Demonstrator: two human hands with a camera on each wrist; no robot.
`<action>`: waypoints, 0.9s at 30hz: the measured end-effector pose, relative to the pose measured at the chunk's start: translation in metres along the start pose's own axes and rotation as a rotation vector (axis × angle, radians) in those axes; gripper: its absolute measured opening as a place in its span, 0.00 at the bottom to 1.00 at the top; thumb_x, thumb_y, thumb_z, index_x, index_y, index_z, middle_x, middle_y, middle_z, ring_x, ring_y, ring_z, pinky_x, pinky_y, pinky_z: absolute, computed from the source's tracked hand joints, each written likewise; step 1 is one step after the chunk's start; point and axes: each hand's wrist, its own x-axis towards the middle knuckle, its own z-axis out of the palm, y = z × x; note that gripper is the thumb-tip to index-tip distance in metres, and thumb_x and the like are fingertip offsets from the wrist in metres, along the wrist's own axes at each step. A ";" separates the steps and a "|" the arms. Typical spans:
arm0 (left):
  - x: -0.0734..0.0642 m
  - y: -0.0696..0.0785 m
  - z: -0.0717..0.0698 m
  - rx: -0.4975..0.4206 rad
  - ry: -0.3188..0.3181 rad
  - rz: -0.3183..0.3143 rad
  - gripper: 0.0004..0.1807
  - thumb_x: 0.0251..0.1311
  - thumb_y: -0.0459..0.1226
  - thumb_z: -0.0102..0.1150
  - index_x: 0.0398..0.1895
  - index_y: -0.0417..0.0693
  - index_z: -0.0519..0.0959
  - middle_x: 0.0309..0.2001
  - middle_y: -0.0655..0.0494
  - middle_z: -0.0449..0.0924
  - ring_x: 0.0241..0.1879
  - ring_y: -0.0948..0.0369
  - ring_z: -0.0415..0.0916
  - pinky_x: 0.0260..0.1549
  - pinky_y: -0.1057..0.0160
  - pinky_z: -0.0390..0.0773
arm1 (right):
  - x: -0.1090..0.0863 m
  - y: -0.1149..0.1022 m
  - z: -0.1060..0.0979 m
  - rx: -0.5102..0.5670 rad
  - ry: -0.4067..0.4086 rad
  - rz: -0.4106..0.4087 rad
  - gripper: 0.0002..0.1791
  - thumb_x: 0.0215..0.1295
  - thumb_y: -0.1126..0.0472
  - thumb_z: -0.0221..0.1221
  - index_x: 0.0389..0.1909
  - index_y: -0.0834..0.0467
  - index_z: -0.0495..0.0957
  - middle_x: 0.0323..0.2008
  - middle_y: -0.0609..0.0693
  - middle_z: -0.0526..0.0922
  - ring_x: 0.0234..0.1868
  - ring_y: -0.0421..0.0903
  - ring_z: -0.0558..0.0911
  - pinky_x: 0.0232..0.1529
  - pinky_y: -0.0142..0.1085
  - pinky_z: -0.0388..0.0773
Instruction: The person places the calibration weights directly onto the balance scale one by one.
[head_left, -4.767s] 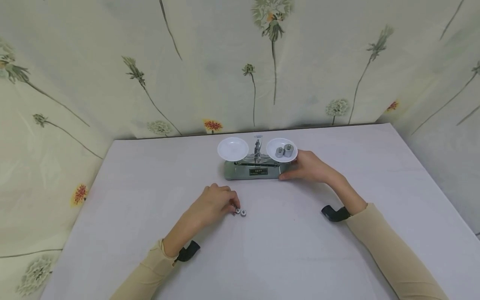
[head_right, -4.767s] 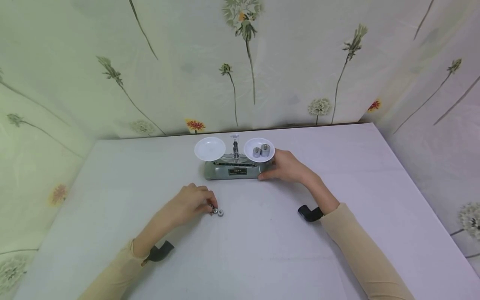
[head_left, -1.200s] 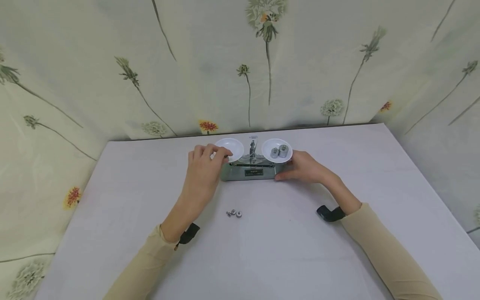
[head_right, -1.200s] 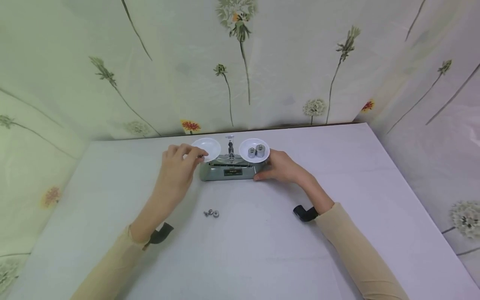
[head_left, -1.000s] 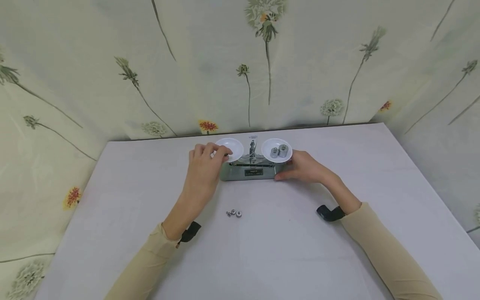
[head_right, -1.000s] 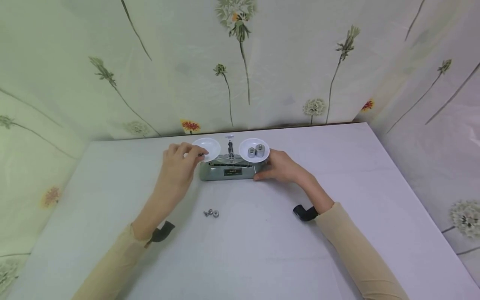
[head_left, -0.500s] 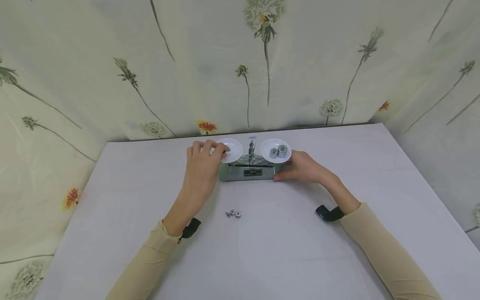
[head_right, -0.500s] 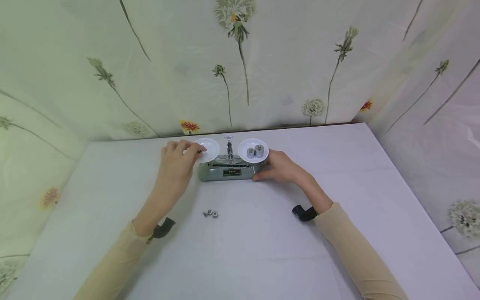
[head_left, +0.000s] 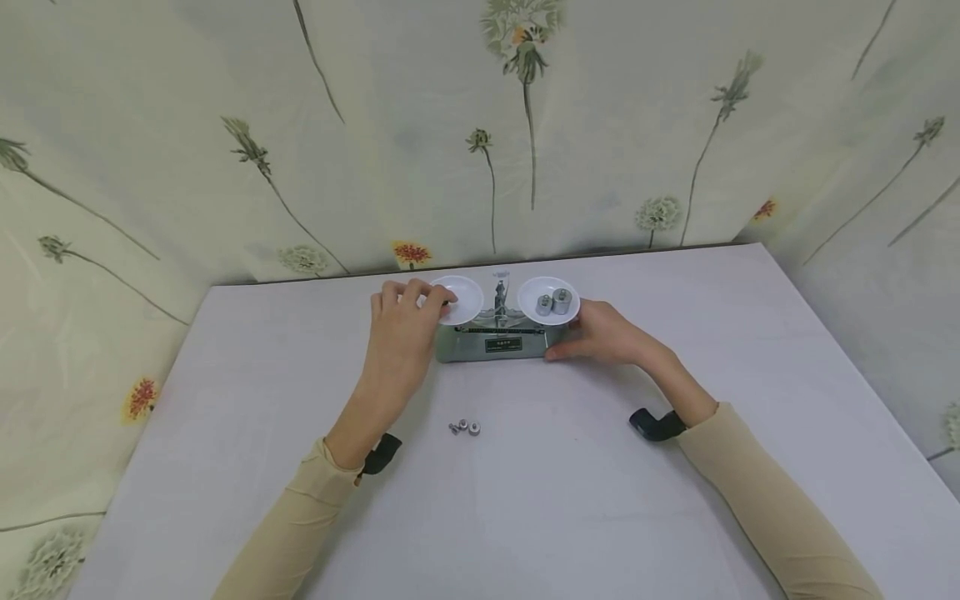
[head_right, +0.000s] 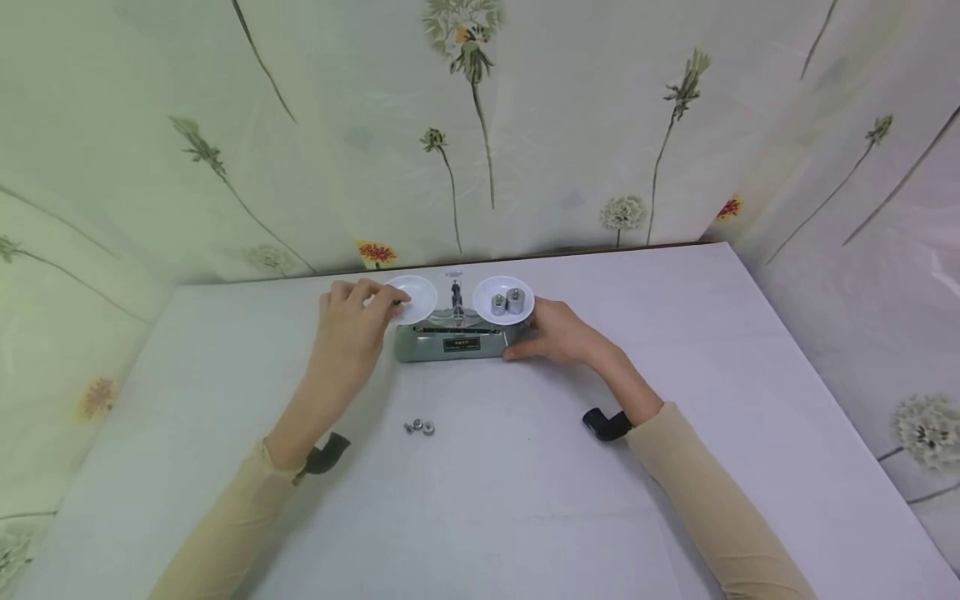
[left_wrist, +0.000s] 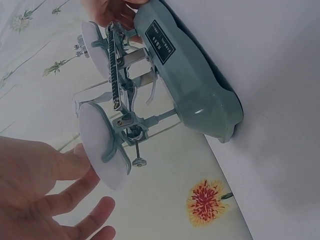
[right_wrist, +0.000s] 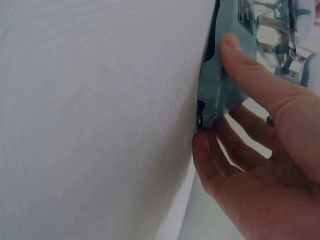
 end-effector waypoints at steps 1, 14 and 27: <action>0.000 0.000 0.000 -0.002 0.002 0.001 0.09 0.76 0.36 0.62 0.54 0.49 0.85 0.53 0.44 0.86 0.58 0.39 0.76 0.53 0.44 0.74 | 0.000 0.000 0.000 0.000 -0.001 0.001 0.47 0.57 0.55 0.82 0.75 0.58 0.71 0.69 0.59 0.82 0.67 0.62 0.83 0.69 0.59 0.79; 0.000 0.000 0.000 -0.007 -0.013 -0.003 0.09 0.74 0.35 0.64 0.54 0.49 0.85 0.54 0.44 0.86 0.58 0.38 0.75 0.53 0.43 0.74 | 0.001 0.002 0.001 -0.007 -0.008 0.015 0.48 0.56 0.57 0.82 0.76 0.56 0.70 0.69 0.58 0.82 0.68 0.62 0.83 0.70 0.58 0.80; -0.001 0.000 0.000 0.012 -0.018 -0.004 0.11 0.71 0.33 0.66 0.54 0.49 0.85 0.54 0.44 0.85 0.58 0.39 0.75 0.53 0.44 0.75 | 0.000 -0.001 -0.001 -0.004 -0.007 0.008 0.47 0.56 0.55 0.82 0.75 0.57 0.71 0.68 0.58 0.83 0.67 0.62 0.84 0.69 0.58 0.80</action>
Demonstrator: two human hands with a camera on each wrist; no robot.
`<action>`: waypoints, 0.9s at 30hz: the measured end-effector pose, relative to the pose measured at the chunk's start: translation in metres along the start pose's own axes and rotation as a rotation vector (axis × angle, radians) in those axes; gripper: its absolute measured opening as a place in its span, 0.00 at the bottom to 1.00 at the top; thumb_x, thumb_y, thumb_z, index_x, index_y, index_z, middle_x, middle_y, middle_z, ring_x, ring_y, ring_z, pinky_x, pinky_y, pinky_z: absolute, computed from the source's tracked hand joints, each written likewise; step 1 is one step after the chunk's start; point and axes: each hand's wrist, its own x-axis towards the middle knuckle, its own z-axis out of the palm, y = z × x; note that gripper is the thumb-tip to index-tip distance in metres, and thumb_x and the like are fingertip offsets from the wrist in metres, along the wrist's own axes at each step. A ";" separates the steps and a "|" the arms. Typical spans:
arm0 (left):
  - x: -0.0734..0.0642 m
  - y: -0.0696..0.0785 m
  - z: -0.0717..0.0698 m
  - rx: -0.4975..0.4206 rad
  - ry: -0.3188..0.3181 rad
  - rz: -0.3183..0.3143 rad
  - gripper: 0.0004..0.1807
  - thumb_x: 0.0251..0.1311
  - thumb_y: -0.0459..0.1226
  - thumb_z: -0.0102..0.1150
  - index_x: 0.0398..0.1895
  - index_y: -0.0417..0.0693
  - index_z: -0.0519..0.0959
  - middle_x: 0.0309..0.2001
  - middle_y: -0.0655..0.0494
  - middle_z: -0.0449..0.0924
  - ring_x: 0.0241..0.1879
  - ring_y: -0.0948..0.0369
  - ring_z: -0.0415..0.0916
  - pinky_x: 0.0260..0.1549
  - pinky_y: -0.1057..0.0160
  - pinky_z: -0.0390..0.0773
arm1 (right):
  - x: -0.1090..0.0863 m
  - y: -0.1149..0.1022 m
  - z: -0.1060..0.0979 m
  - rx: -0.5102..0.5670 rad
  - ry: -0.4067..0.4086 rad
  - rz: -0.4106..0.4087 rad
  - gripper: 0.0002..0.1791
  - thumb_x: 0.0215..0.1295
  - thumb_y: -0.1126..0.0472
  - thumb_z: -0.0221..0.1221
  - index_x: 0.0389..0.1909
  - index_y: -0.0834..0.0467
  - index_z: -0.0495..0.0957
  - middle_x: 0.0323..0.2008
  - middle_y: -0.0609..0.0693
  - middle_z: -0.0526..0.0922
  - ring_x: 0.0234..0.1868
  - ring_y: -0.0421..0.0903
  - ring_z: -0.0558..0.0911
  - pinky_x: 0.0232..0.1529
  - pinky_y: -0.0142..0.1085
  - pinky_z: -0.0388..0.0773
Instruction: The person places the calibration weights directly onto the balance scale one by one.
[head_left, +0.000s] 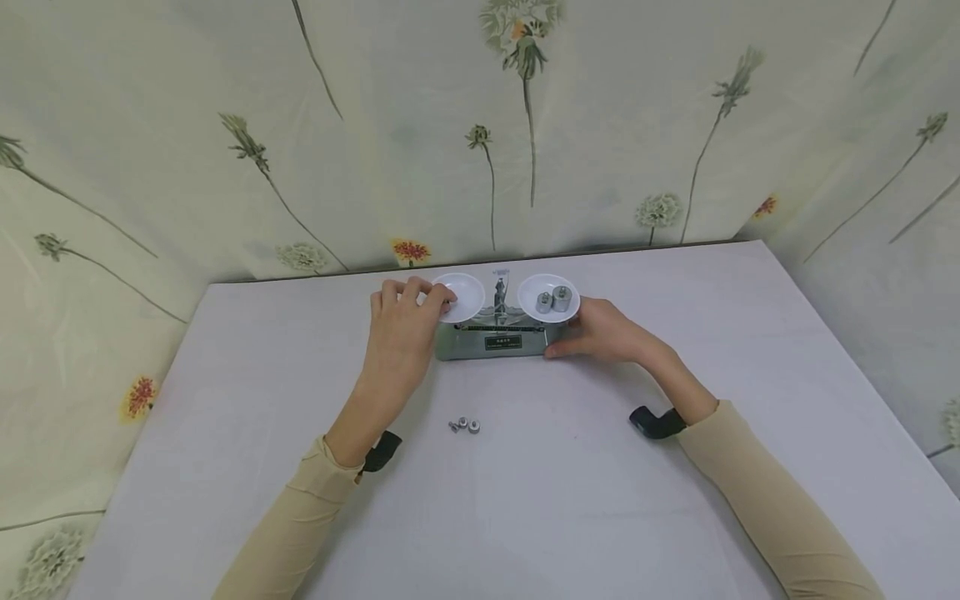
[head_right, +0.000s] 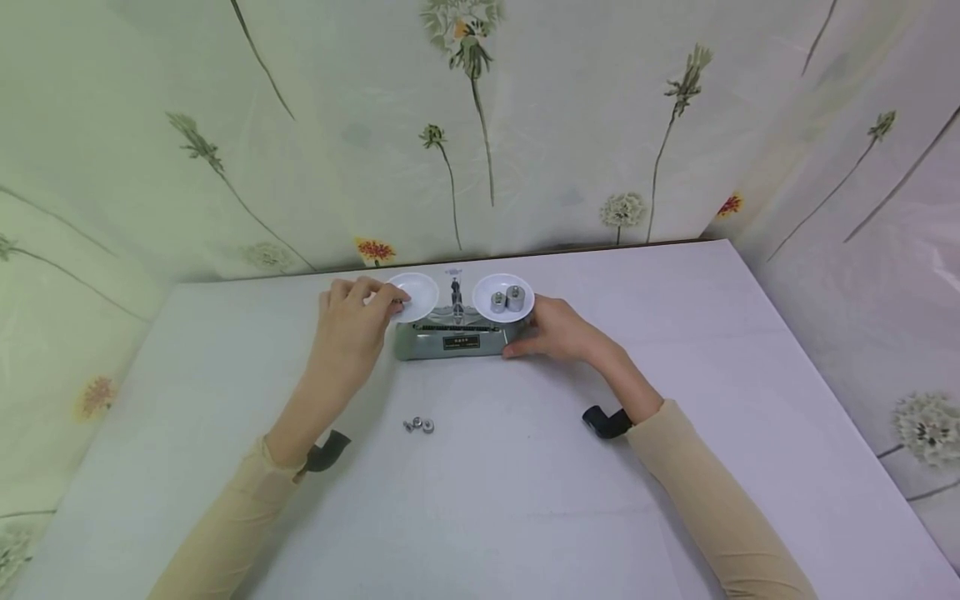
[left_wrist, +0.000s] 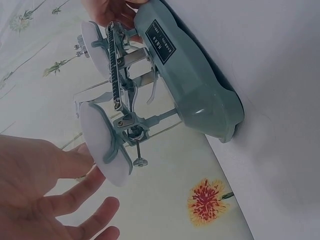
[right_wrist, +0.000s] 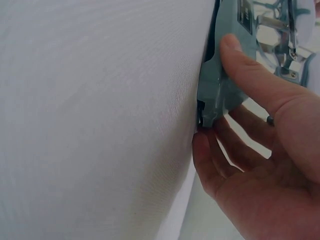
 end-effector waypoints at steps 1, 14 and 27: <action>0.000 0.000 0.000 -0.002 0.001 0.000 0.11 0.72 0.33 0.66 0.54 0.49 0.85 0.55 0.44 0.85 0.58 0.39 0.75 0.53 0.44 0.75 | 0.000 0.000 0.000 -0.002 0.000 0.000 0.47 0.56 0.55 0.82 0.75 0.56 0.71 0.68 0.58 0.83 0.67 0.62 0.84 0.69 0.58 0.80; -0.002 -0.001 0.000 -0.020 0.021 -0.006 0.13 0.70 0.29 0.67 0.54 0.52 0.86 0.56 0.46 0.83 0.59 0.39 0.74 0.55 0.44 0.75 | 0.000 -0.001 -0.002 0.004 -0.008 0.008 0.48 0.57 0.58 0.81 0.77 0.56 0.69 0.71 0.57 0.81 0.69 0.61 0.82 0.71 0.58 0.79; -0.009 0.004 -0.007 -0.016 0.027 0.005 0.09 0.77 0.41 0.63 0.54 0.53 0.86 0.56 0.46 0.83 0.59 0.39 0.74 0.55 0.44 0.74 | 0.000 -0.001 0.000 0.007 0.001 -0.002 0.46 0.57 0.55 0.81 0.75 0.57 0.71 0.69 0.58 0.83 0.67 0.62 0.84 0.69 0.58 0.79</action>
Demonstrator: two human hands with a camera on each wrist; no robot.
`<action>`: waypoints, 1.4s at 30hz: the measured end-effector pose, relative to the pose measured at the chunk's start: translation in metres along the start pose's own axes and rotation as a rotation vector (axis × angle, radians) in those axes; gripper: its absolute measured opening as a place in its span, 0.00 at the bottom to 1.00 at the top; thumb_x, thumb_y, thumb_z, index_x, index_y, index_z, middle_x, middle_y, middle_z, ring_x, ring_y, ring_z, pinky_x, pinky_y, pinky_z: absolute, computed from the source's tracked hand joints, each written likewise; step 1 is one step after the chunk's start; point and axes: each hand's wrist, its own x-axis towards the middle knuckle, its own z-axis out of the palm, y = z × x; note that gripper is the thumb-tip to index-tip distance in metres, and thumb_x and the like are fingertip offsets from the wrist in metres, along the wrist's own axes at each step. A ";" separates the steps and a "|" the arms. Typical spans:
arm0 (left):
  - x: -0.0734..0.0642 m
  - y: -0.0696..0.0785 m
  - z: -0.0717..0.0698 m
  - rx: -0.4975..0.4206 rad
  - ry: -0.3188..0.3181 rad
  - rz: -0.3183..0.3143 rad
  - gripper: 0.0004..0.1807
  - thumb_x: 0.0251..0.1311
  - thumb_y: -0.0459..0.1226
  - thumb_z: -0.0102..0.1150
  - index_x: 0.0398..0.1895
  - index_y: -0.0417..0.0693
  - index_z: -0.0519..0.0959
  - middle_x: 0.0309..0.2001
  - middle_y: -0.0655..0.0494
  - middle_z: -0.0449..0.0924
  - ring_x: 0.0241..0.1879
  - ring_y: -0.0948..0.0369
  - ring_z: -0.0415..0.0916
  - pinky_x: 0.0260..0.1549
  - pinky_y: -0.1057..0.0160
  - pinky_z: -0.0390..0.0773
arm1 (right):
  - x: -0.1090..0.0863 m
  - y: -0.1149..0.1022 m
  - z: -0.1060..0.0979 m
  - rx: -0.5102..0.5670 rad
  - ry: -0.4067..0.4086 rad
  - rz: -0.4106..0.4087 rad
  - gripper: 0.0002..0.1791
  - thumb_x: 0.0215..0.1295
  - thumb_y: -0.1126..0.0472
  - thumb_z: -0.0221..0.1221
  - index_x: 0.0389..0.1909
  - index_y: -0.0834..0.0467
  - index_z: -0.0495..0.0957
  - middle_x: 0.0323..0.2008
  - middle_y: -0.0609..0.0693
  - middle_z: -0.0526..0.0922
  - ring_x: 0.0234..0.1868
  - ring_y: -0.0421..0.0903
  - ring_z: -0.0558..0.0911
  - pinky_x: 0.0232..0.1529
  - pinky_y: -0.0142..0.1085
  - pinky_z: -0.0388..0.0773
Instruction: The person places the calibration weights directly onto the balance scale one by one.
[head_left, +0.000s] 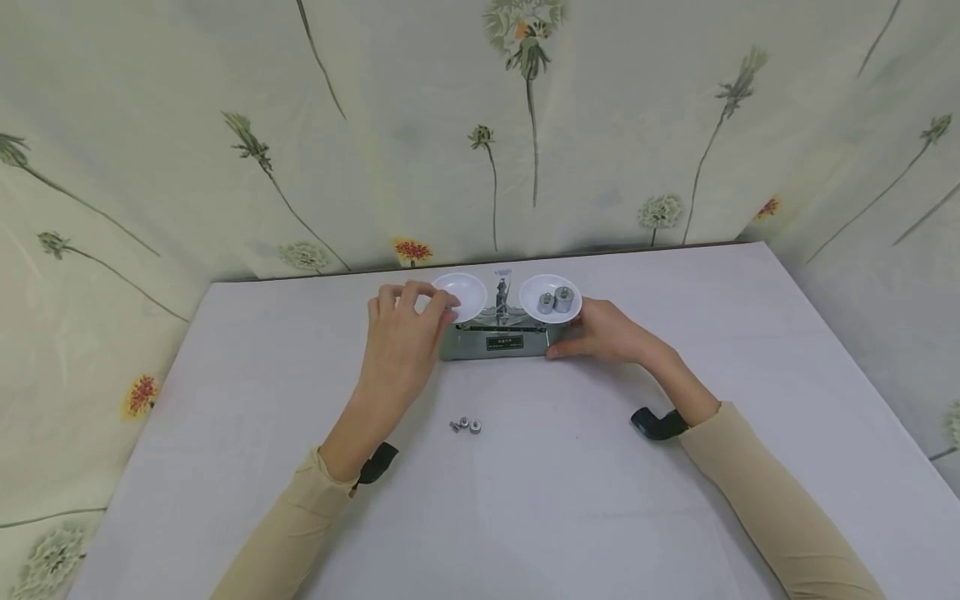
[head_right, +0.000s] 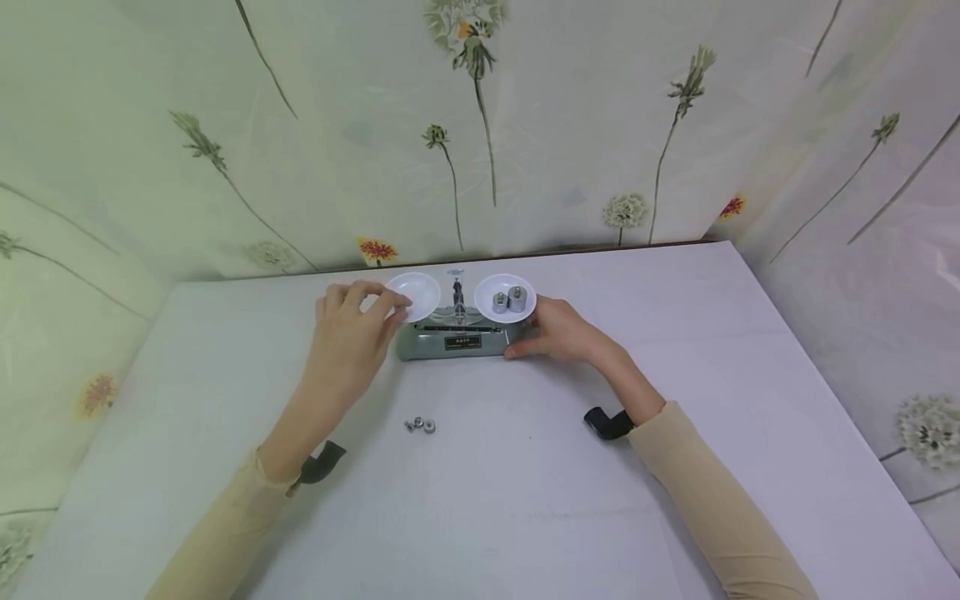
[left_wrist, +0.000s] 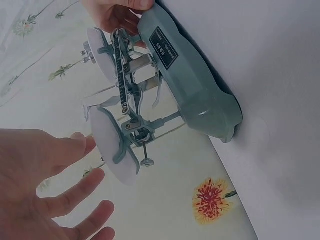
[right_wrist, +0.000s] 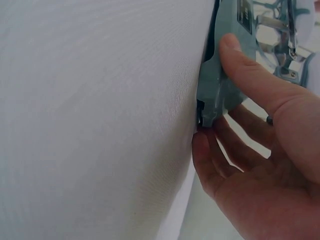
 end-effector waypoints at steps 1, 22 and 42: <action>-0.001 0.001 -0.001 0.001 -0.003 0.004 0.09 0.76 0.40 0.63 0.54 0.53 0.86 0.56 0.46 0.83 0.59 0.40 0.74 0.56 0.43 0.74 | 0.000 0.000 0.000 0.000 0.000 0.000 0.46 0.57 0.55 0.81 0.75 0.57 0.71 0.69 0.58 0.83 0.67 0.62 0.84 0.69 0.58 0.79; -0.027 0.006 -0.002 -0.058 -0.027 0.050 0.08 0.73 0.38 0.67 0.52 0.57 0.88 0.54 0.49 0.86 0.56 0.42 0.77 0.56 0.44 0.76 | -0.001 0.000 0.001 -0.010 -0.001 0.011 0.48 0.57 0.55 0.82 0.76 0.57 0.70 0.70 0.59 0.81 0.69 0.63 0.82 0.70 0.59 0.78; -0.039 0.005 0.007 -0.064 -0.168 0.148 0.09 0.71 0.41 0.70 0.52 0.58 0.85 0.54 0.51 0.85 0.53 0.46 0.77 0.54 0.46 0.77 | -0.001 0.001 0.000 -0.007 -0.004 0.005 0.47 0.56 0.57 0.82 0.76 0.57 0.70 0.69 0.58 0.82 0.68 0.61 0.83 0.70 0.58 0.79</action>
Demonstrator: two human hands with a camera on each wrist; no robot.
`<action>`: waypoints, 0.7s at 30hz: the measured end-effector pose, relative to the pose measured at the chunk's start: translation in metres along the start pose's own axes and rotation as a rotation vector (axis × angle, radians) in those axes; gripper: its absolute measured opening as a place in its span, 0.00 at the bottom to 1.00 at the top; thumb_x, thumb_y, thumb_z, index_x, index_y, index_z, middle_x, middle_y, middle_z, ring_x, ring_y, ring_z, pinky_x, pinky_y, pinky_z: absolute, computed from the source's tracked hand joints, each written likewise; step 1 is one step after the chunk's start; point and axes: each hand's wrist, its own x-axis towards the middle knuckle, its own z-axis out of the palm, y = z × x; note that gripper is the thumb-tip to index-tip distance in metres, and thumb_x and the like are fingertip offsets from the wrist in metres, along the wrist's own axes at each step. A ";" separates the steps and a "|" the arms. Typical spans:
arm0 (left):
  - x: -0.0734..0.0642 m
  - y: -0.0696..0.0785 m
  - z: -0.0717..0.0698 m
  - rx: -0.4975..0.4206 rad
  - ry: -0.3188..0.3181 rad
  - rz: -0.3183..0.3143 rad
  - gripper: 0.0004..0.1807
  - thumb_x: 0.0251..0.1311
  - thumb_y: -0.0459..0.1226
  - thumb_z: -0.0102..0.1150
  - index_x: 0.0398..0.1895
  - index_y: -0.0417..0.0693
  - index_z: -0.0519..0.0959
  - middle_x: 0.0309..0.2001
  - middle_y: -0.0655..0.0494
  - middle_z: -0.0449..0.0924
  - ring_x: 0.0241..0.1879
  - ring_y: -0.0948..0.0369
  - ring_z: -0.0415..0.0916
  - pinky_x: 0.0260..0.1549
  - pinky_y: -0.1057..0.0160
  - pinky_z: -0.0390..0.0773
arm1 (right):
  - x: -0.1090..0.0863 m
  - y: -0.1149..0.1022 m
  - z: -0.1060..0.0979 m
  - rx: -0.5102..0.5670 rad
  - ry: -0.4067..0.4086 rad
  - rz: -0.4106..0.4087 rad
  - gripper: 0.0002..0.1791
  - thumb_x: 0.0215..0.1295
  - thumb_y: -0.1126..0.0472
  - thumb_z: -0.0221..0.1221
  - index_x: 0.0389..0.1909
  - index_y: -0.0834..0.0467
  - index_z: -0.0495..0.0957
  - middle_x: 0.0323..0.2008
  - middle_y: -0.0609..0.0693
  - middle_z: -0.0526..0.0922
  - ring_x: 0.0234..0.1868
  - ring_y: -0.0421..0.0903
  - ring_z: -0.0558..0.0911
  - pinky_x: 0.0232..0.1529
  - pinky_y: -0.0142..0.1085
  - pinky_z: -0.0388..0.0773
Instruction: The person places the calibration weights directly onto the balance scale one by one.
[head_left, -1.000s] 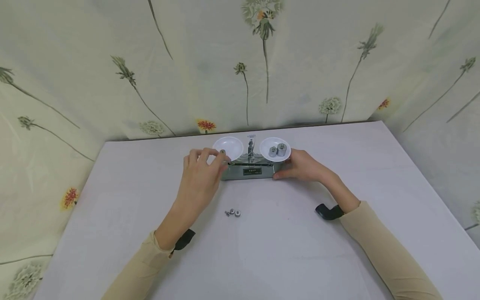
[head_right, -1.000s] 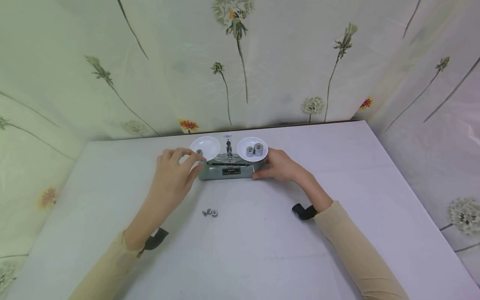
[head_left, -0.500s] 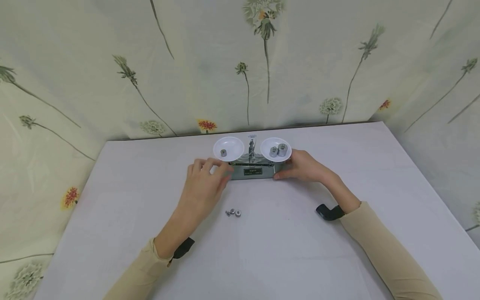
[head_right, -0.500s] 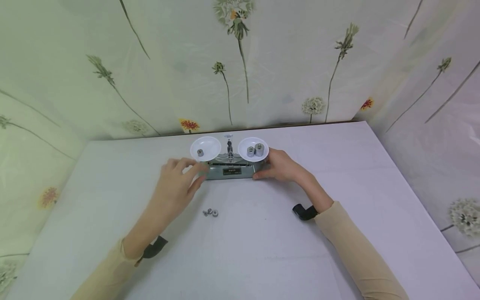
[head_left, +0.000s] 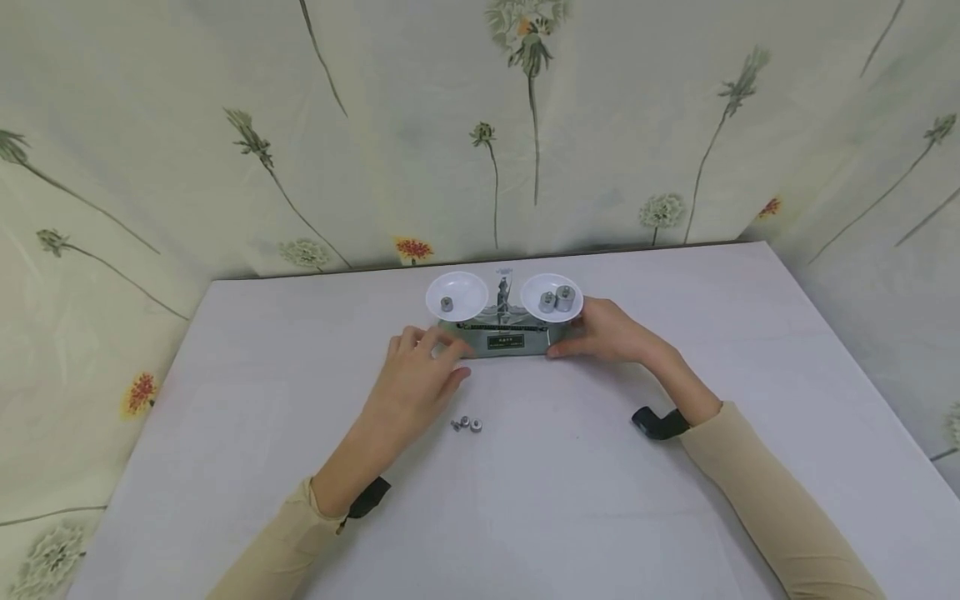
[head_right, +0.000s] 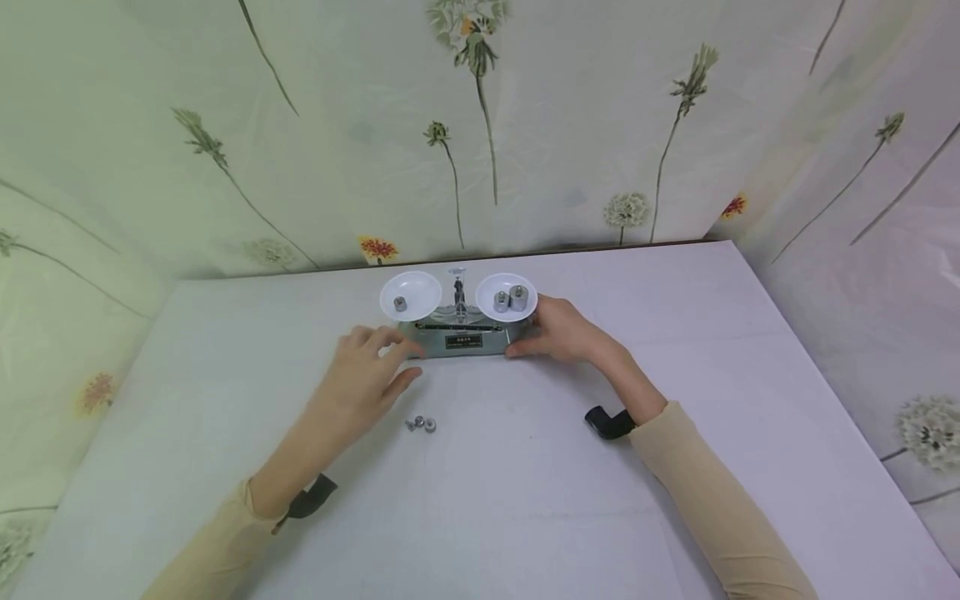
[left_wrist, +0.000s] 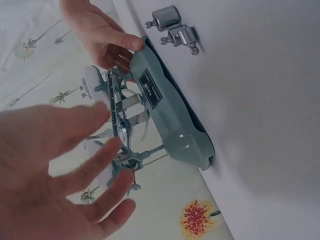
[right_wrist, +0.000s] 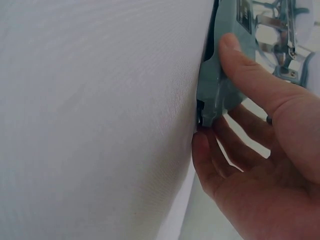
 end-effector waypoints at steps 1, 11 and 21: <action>0.000 -0.001 0.001 -0.009 -0.014 0.016 0.09 0.71 0.40 0.71 0.51 0.58 0.85 0.53 0.51 0.85 0.53 0.46 0.77 0.54 0.47 0.77 | 0.000 0.000 0.000 0.000 0.000 0.001 0.47 0.56 0.56 0.82 0.75 0.57 0.71 0.69 0.58 0.82 0.68 0.61 0.83 0.70 0.58 0.79; 0.001 -0.004 0.006 -0.101 -0.127 0.062 0.09 0.70 0.39 0.71 0.51 0.57 0.86 0.52 0.52 0.87 0.50 0.49 0.76 0.52 0.50 0.77 | 0.002 0.001 0.000 -0.008 0.002 -0.002 0.48 0.57 0.56 0.81 0.76 0.57 0.69 0.69 0.58 0.82 0.67 0.62 0.83 0.69 0.58 0.80; 0.000 -0.002 0.006 -0.156 -0.285 0.076 0.12 0.67 0.41 0.74 0.51 0.57 0.86 0.49 0.54 0.88 0.49 0.50 0.74 0.53 0.48 0.76 | 0.002 0.003 0.001 -0.005 -0.002 0.001 0.48 0.57 0.55 0.82 0.76 0.57 0.70 0.69 0.58 0.82 0.67 0.61 0.83 0.69 0.58 0.79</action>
